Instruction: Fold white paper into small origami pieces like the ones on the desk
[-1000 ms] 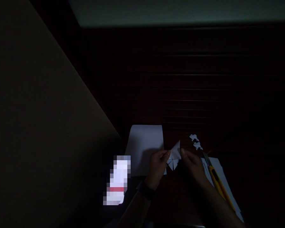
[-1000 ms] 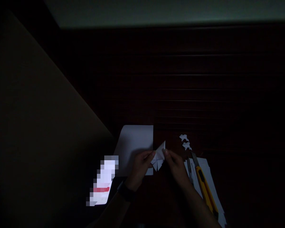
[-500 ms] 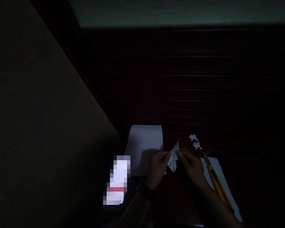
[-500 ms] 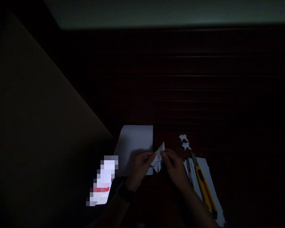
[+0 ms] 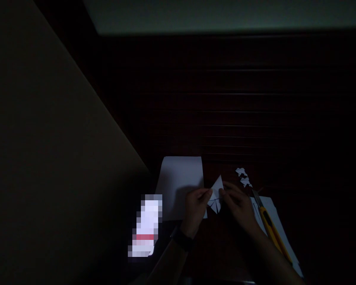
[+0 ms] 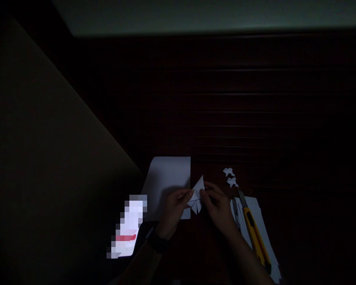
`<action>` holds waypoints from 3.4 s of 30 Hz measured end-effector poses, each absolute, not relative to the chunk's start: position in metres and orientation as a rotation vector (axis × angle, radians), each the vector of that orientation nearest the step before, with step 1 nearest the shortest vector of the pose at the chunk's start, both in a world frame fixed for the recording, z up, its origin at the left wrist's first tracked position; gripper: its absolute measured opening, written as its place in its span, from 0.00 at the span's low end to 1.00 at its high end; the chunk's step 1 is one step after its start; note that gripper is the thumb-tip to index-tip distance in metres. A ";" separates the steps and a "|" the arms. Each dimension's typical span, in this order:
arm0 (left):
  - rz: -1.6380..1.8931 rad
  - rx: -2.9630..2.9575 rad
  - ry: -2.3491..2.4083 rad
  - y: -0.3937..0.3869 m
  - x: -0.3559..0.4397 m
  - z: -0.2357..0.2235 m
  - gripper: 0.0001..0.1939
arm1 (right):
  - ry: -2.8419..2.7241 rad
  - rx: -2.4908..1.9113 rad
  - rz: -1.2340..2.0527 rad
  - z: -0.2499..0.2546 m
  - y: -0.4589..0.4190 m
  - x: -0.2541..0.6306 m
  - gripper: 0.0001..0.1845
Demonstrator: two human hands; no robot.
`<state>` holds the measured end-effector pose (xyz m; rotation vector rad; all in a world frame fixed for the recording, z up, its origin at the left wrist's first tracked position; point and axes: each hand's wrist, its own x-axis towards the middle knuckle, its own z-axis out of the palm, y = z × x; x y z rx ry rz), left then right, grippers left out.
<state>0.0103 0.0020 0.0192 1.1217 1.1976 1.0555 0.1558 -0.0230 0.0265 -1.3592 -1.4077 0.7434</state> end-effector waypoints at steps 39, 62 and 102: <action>1.047 1.160 0.913 -0.003 0.011 0.028 0.17 | -1.265 -1.413 0.791 0.018 -0.021 0.151 0.09; 1.105 1.051 0.998 -0.003 0.010 0.023 0.18 | -1.215 -1.365 0.860 0.021 -0.023 0.151 0.15; 0.942 1.070 1.059 -0.001 0.007 0.014 0.12 | -0.921 -1.215 1.339 0.010 -0.018 0.168 0.18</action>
